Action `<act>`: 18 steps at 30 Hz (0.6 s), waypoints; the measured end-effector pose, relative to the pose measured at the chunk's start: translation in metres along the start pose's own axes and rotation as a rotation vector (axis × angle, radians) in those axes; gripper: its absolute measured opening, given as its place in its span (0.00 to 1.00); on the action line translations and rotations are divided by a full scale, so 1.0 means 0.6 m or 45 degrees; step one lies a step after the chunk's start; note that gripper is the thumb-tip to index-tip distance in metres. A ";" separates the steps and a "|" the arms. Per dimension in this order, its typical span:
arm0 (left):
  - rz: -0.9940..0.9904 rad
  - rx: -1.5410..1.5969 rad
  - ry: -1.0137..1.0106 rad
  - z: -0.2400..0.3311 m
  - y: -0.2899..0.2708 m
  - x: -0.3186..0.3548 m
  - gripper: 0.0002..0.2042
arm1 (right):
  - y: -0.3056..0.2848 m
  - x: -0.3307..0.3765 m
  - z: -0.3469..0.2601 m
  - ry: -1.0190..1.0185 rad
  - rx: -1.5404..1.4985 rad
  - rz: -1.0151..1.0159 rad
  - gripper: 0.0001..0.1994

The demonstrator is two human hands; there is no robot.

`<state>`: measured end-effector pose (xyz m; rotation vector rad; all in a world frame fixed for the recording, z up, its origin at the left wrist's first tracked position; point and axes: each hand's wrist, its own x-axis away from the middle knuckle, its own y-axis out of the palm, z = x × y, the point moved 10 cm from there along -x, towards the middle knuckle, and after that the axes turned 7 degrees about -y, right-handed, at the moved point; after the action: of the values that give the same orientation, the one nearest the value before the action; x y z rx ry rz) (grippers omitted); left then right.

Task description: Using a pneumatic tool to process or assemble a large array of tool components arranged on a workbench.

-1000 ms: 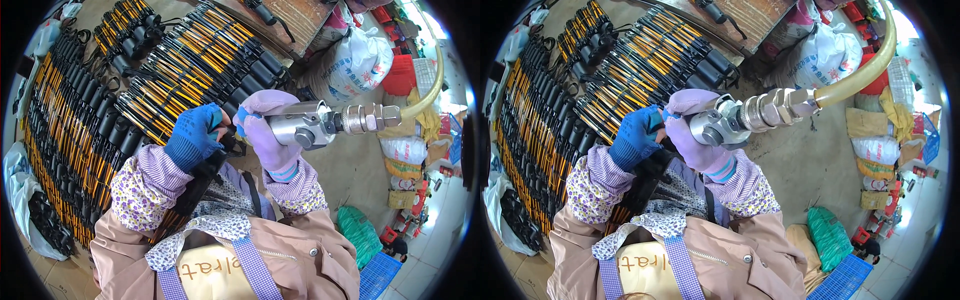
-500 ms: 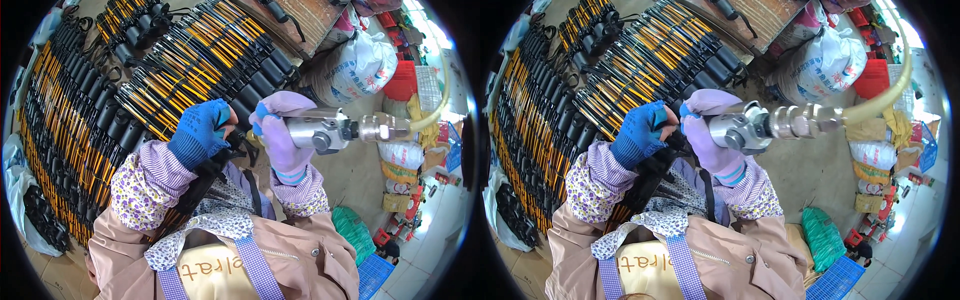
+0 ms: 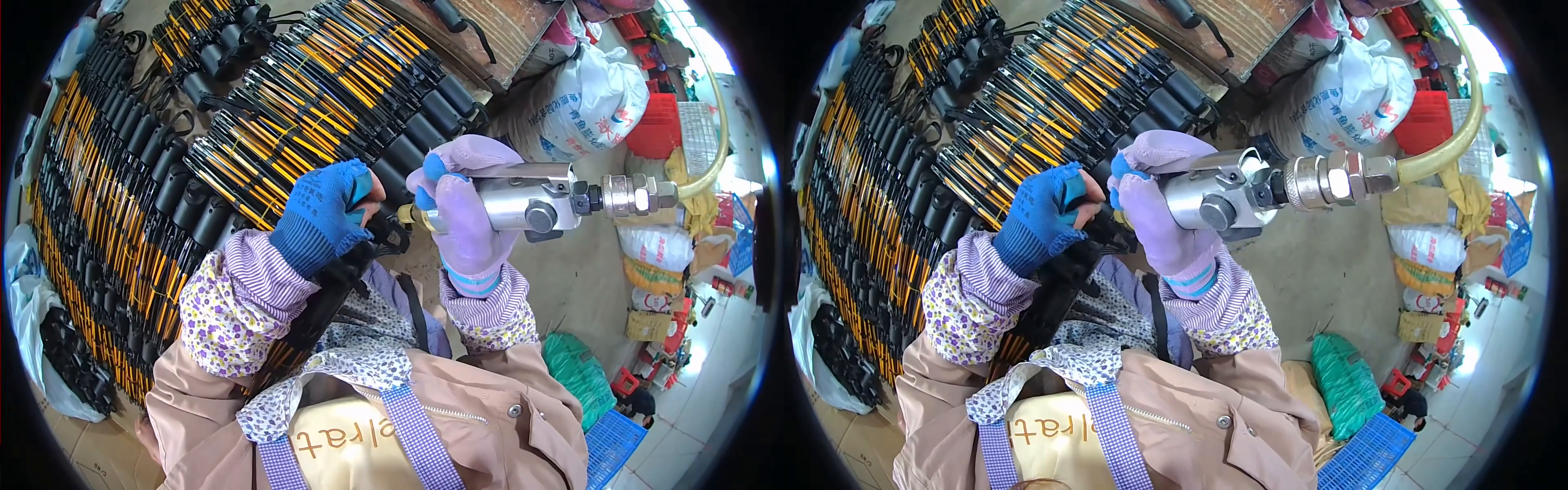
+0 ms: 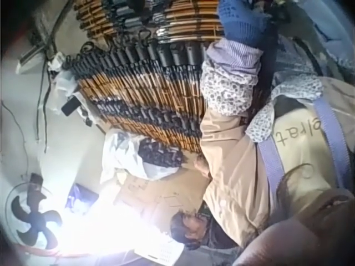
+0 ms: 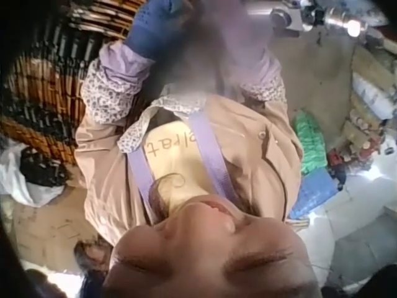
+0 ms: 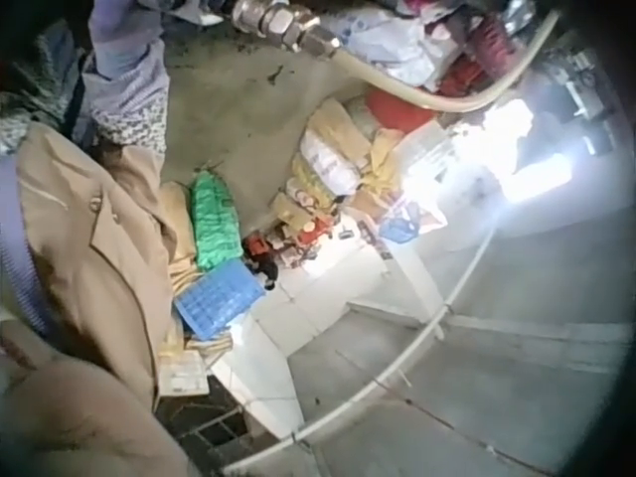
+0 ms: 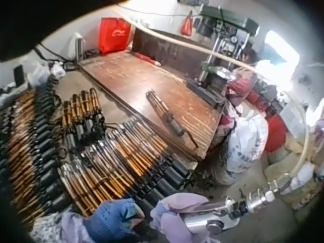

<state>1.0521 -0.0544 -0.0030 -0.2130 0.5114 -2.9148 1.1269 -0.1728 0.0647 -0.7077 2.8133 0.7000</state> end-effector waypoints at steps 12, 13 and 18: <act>0.076 -0.067 0.069 0.008 -0.010 0.007 0.09 | 0.022 0.006 0.000 -0.188 0.378 -0.166 0.12; 0.072 -0.086 0.074 0.009 -0.010 0.007 0.09 | 0.027 0.008 -0.001 -0.206 0.407 -0.185 0.12; 0.061 -0.074 0.085 0.009 -0.008 0.012 0.09 | 0.042 0.021 -0.011 -0.158 0.309 -0.135 0.11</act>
<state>1.0456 -0.0532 0.0044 -0.1102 0.6032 -2.8713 1.1035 -0.1614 0.0772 -0.7351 2.6626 0.3629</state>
